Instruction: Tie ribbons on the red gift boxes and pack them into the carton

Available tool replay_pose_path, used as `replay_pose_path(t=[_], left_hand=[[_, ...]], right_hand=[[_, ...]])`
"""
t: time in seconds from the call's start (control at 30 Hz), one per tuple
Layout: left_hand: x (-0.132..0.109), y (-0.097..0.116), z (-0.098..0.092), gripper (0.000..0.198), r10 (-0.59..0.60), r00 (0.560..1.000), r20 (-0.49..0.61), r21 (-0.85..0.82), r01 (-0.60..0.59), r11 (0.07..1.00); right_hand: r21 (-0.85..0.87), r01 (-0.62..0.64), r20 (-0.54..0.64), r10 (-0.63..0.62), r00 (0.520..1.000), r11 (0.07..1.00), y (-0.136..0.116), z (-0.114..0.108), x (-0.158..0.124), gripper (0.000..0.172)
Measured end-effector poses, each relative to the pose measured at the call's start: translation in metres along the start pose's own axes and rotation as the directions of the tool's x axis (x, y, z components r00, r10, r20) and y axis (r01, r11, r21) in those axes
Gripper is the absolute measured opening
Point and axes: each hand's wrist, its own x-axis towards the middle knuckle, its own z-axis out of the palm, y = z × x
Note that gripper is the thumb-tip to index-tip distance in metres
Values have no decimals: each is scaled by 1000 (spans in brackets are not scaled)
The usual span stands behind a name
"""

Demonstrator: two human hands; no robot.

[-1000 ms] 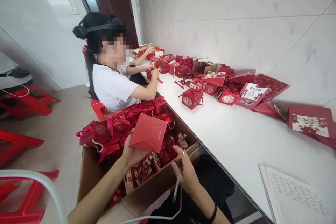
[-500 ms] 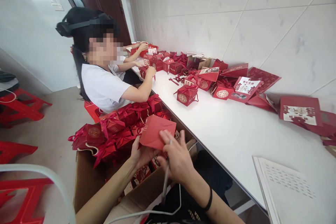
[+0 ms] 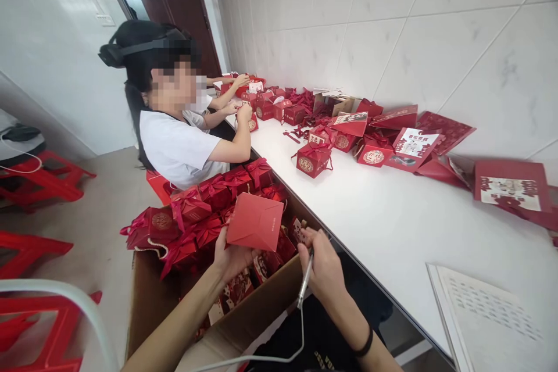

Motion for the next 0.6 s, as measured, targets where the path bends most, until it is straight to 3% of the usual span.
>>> replay_pose_path(t=[0.07, 0.13, 0.17, 0.23, 0.3, 0.37, 0.4, 0.47, 0.6], left_hand=[[6, 3, 4, 33, 78, 994, -72, 135, -68, 989], [17, 6, 9, 36, 252, 961, -114, 401, -188, 897], [24, 7, 12, 40, 372, 923, -96, 566, -257, 783], [39, 7, 17, 50, 594, 804, 2, 850, -315, 423], [58, 4, 21, 59, 707, 701, 94, 981, -186, 54], [80, -1, 25, 63, 738, 664, 121, 986, 7, -168], [93, -4, 27, 64, 743, 661, 110, 971, 86, -221], [118, -9, 32, 65, 759, 648, 64, 952, 188, -240], [155, -16, 43, 74, 798, 600, -52, 952, 271, -141]], right_hand=[[38, 54, 137, -59, 989, 998, 17, 14, -22, 13], [38, 66, 216, -72, 974, 997, 27, 28, -44, 10], [36, 69, 229, -76, 970, 997, 29, 34, -54, 8], [36, 65, 224, -72, 972, 997, 32, 44, -67, 7], [57, 56, 209, -67, 976, 997, 33, 49, -74, 9], [88, 53, 191, -69, 979, 995, 34, 50, -75, 11], [101, 54, 183, -72, 981, 993, 35, 49, -74, 11], [116, 50, 173, -70, 982, 992, 35, 48, -73, 12], [126, 33, 165, -53, 985, 992, 34, 48, -73, 15]])
